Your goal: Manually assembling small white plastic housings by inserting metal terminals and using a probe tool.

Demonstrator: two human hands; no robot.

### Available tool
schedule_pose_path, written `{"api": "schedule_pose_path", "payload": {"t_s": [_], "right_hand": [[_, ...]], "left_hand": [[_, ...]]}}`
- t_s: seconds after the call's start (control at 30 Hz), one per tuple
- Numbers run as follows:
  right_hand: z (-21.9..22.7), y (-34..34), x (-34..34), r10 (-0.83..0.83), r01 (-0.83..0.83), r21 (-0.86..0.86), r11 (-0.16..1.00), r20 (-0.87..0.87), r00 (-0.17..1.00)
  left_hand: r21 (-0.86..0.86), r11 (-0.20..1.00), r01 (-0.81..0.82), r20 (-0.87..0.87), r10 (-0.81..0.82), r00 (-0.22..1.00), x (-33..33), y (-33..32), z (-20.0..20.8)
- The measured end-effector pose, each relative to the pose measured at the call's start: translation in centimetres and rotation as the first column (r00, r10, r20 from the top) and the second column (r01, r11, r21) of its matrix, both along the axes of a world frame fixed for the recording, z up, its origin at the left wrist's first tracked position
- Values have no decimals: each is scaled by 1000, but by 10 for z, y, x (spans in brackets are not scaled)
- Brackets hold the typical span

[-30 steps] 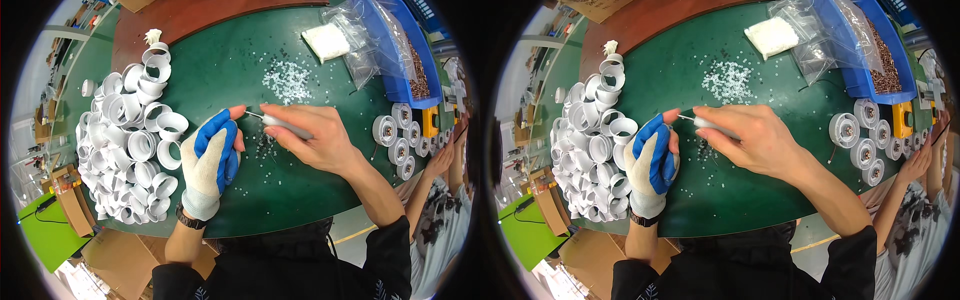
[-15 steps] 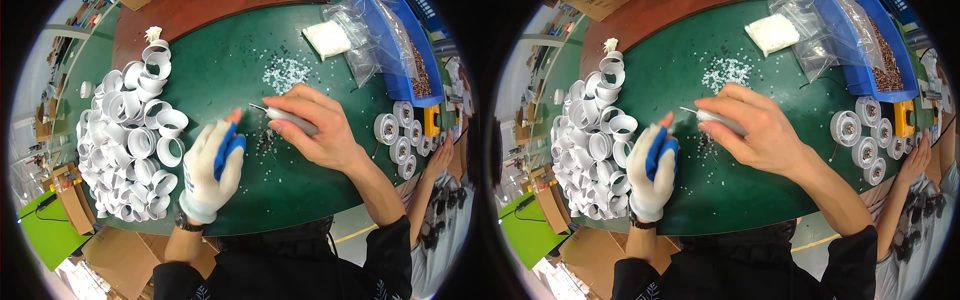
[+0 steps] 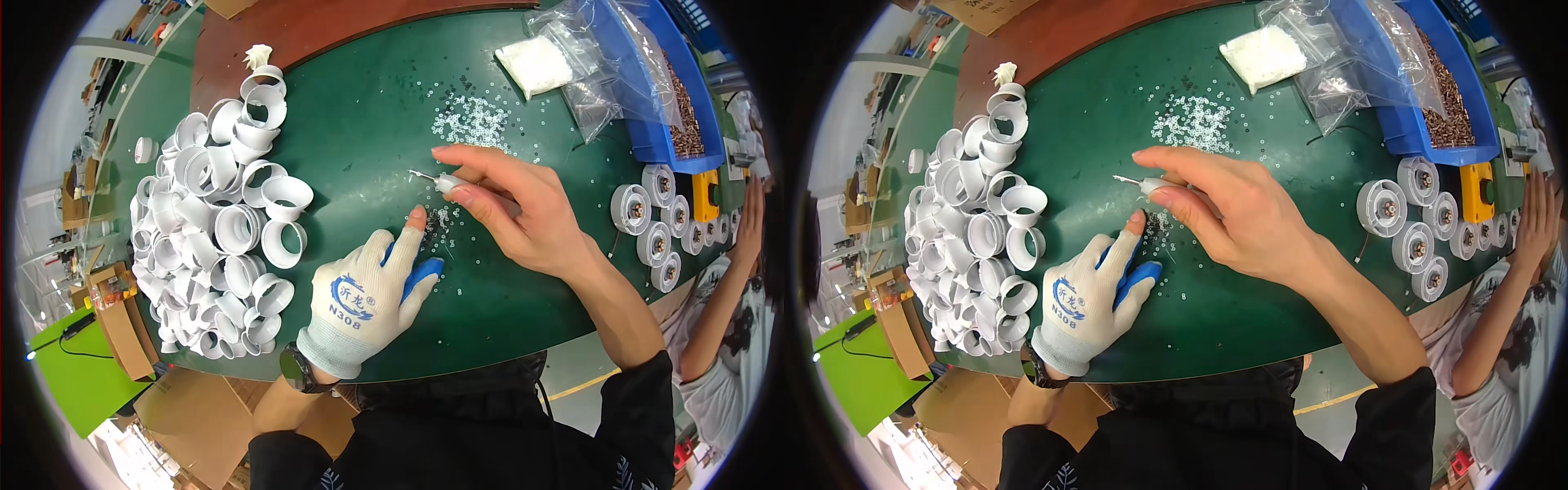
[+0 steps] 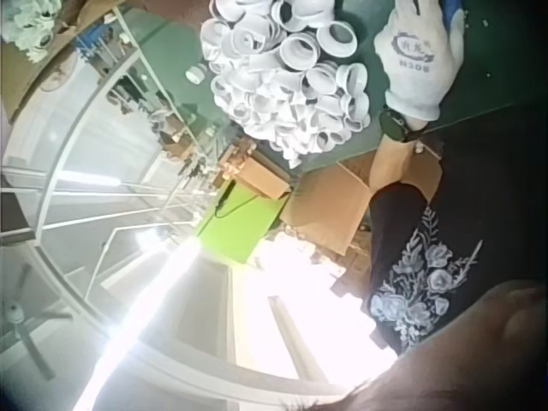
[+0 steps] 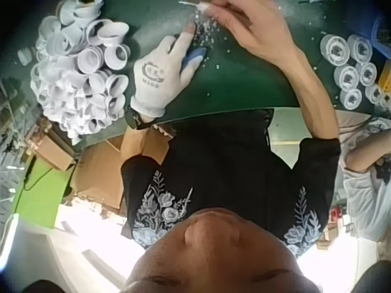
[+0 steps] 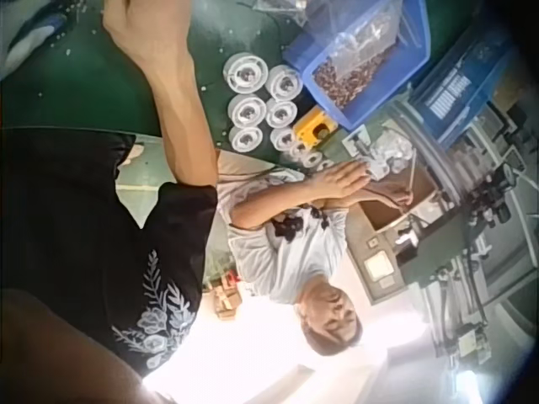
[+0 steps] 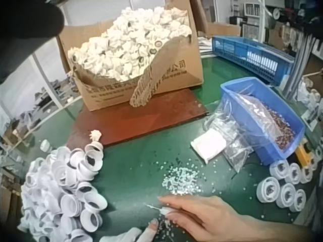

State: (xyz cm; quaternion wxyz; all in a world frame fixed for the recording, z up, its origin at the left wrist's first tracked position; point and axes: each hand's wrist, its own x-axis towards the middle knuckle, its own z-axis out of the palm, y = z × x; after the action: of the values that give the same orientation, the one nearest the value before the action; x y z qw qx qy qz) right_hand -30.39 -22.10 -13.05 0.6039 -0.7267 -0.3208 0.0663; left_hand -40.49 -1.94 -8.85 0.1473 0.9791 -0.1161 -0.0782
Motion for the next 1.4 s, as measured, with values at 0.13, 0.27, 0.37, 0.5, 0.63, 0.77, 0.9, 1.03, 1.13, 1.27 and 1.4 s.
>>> {"api": "schedule_pose_path", "payload": {"t_s": [0.13, 0.27, 0.37, 0.5, 0.63, 0.77, 0.9, 1.03, 1.13, 1.27, 1.4], "right_hand": [[-5, 2, 4, -12, 16, -18, 1000, 225, 974], [5, -2, 4, 91, -72, -137, 988, 137, 986], [0, -3, 6, 98, -80, -100, 992, 190, 977], [2, -1, 4, 81, -71, -67, 995, 154, 985], [2, 2, 2, 70, -62, -72, 996, 116, 991], [3, -1, 2, 57, -48, -88, 995, 108, 992], [2, 0, 5, 50, -41, -80, 996, 116, 992], [2, -1, 5, 48, -42, -73, 996, 83, 995], [1, -1, 5, 45, -40, -65, 997, 72, 996], [-1, -1, 5, 36, -33, -42, 999, 79, 996], [1, -2, 5, 24, -23, -17, 1000, 59, 998]], "left_hand": [[-27, 999, 24, 13, -23, 1000, -7, 7, -2], [-523, 840, -145, 7, 175, 985, -10, 14, -20], [-832, 444, -331, -208, 304, 930, 1, 12, -15], [-840, -92, -535, -542, 211, 813, 14, 12, -14], [-831, -198, -520, -549, 143, 823, 16, 16, -16], [-885, -43, -465, -459, 256, 851, 11, 10, -18], [-733, 628, -261, 8, 392, 920, 3, 13, -22], [-394, 919, 13, 267, 101, 958, 1, 20, -26], [-247, 964, 100, 271, -30, 962, 0, 17, -25], [-23, 990, 138, 160, -132, 978, 4, 4, -9], [77, 988, 136, 89, -143, 986, 2, 0, -4]]}}
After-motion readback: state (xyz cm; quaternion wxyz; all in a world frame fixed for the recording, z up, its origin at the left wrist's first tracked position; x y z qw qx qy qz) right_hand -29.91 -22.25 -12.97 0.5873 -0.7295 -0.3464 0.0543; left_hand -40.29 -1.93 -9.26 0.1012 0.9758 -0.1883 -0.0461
